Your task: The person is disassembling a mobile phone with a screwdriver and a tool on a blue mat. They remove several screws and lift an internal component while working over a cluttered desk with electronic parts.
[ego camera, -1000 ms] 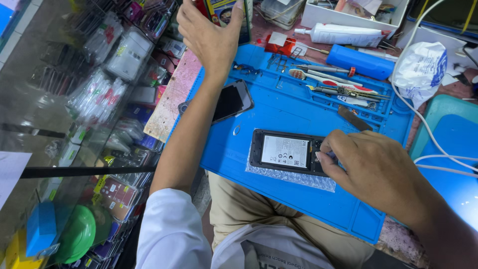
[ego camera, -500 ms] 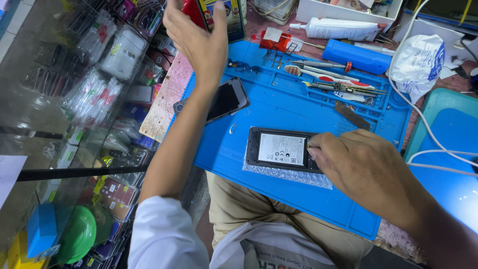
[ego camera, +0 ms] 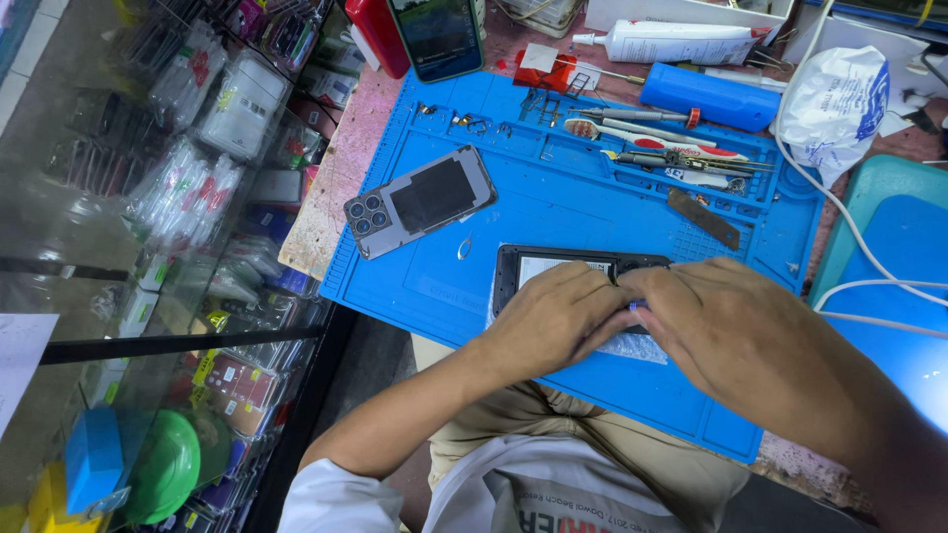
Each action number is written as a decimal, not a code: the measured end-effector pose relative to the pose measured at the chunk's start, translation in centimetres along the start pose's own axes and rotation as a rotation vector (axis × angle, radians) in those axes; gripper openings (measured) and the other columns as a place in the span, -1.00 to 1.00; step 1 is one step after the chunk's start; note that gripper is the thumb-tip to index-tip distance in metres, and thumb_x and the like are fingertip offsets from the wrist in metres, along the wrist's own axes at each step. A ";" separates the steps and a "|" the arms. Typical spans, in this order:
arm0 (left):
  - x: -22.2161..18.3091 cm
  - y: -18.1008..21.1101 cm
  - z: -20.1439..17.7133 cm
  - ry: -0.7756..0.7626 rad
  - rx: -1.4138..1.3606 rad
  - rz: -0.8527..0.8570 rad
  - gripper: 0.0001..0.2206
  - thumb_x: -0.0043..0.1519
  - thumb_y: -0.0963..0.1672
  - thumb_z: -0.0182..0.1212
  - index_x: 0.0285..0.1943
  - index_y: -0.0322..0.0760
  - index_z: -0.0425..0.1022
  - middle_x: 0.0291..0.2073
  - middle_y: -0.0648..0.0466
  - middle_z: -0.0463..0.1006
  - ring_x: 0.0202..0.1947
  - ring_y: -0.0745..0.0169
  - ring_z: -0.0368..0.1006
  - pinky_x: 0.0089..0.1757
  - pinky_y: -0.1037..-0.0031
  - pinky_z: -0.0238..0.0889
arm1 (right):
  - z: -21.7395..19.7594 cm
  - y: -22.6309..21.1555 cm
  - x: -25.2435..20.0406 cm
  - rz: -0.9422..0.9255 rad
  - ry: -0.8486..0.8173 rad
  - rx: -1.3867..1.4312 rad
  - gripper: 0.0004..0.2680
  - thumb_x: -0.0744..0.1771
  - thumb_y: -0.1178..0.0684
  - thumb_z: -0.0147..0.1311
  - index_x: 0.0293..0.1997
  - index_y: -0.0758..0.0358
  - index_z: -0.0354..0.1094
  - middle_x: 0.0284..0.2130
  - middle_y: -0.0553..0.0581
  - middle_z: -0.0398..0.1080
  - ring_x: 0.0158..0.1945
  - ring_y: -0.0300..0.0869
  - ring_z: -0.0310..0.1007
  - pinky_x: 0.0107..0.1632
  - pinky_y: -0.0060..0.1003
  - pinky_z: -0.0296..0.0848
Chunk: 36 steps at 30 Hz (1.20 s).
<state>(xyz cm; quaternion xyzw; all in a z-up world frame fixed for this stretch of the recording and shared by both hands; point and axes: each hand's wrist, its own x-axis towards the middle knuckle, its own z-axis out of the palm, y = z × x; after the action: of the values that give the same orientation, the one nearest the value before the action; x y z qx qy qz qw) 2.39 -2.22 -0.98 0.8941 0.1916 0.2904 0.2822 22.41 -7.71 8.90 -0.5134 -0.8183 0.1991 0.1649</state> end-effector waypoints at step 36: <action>0.2 1.3 1.4 0.179 0.167 -0.180 -0.63 0.21 -0.05 0.40 0.11 -0.28 0.45 -0.17 -0.01 0.42 -0.16 0.00 0.37 -0.13 0.22 0.20 | 0.4 1.1 1.3 -0.041 0.164 -0.178 -0.61 0.23 0.09 0.22 0.20 0.22 0.35 -0.45 0.13 0.49 -0.36 0.02 0.52 -0.21 -0.08 0.48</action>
<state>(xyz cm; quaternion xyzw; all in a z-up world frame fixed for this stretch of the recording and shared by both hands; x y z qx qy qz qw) 3.62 -3.69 -1.03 0.8642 0.3188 0.3254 0.2136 22.54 -6.18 8.05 -0.5240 -0.8266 0.0794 0.1891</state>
